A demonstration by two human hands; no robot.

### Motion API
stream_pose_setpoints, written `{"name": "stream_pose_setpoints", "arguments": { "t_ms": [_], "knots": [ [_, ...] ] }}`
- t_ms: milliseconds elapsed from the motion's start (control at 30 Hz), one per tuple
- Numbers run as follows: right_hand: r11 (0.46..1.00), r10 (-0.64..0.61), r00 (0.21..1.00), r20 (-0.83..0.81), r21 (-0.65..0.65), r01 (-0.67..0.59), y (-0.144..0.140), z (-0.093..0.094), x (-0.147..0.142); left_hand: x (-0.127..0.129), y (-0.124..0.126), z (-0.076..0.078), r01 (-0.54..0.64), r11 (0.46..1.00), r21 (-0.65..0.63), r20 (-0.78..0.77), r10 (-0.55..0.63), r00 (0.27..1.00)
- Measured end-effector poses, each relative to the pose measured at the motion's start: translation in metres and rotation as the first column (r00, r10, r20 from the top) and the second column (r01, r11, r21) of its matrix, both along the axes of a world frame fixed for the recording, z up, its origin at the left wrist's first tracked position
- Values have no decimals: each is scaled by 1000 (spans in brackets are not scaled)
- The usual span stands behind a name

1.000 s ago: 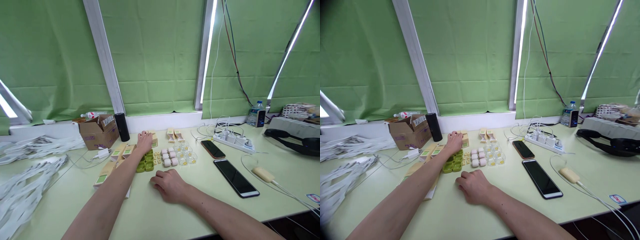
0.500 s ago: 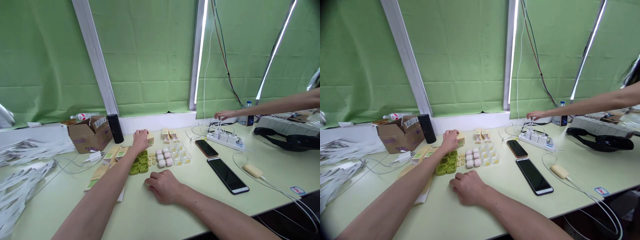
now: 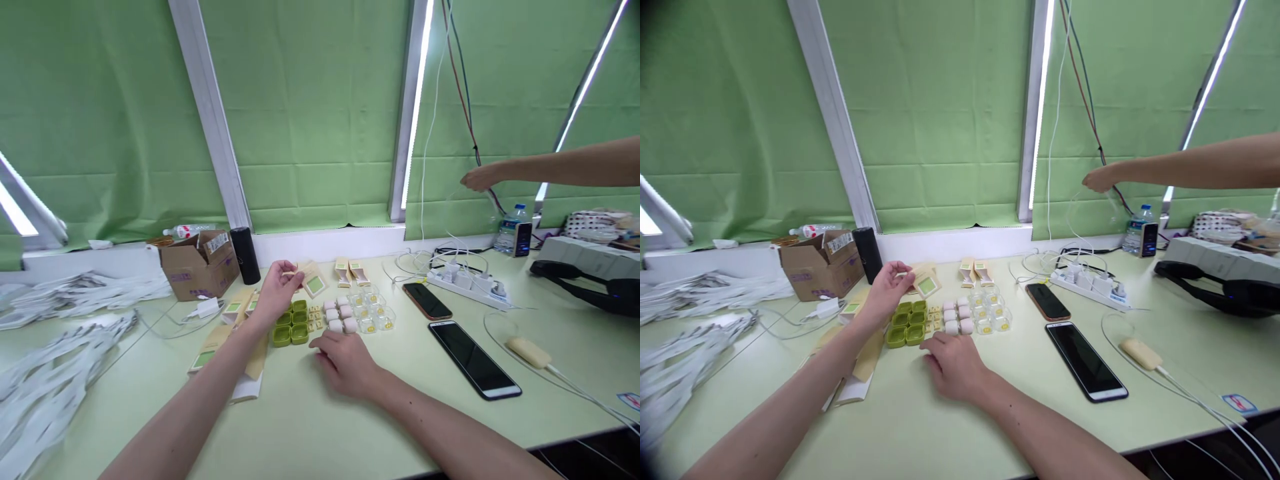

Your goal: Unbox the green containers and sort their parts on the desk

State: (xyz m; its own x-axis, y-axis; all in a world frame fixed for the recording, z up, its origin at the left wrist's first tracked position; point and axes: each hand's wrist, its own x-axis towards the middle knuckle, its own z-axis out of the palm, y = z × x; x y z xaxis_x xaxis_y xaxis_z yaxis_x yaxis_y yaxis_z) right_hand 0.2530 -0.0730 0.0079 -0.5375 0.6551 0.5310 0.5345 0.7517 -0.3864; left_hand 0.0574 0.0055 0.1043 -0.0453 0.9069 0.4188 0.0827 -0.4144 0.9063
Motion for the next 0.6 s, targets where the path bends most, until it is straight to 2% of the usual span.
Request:
{"name": "stream_pose_setpoints", "arguments": {
  "t_ms": [67, 133, 200, 267, 300, 367, 500, 600],
  "knots": [
    [995, -45, 983, -176, -99, 27, 4, 0, 1, -4, -22, -5, 77, 993, -92, 98, -68, 993],
    [969, -87, 937, -337, -246, 1, 10, -1, 1, -7, -41, -11, 129, 975, -180, 160, -100, 982],
    [906, -120, 869, -480, -411, -102, 14, -2, 0, -8, -55, -18, 177, 952, -250, 215, -124, 969],
    [827, -150, 793, -591, -515, -228, 17, -2, -2, -7, -63, -25, 194, 941, -277, 269, -117, 956],
    [800, -157, 761, -630, -533, -276, 17, -2, -2, -6, -65, -27, 195, 940, -279, 288, -111, 951],
    [790, -148, 714, -684, -517, -331, 16, 0, -2, -2, -66, -32, 198, 942, -270, 313, -108, 943],
    [826, -78, 658, -749, -419, -378, 11, 3, 2, 3, -67, -41, 219, 945, -243, 345, -127, 930],
    [846, -44, 647, -762, -372, -382, 8, 5, 5, 5, -68, -46, 167, 965, -203, 297, -102, 949]
  ]
}}
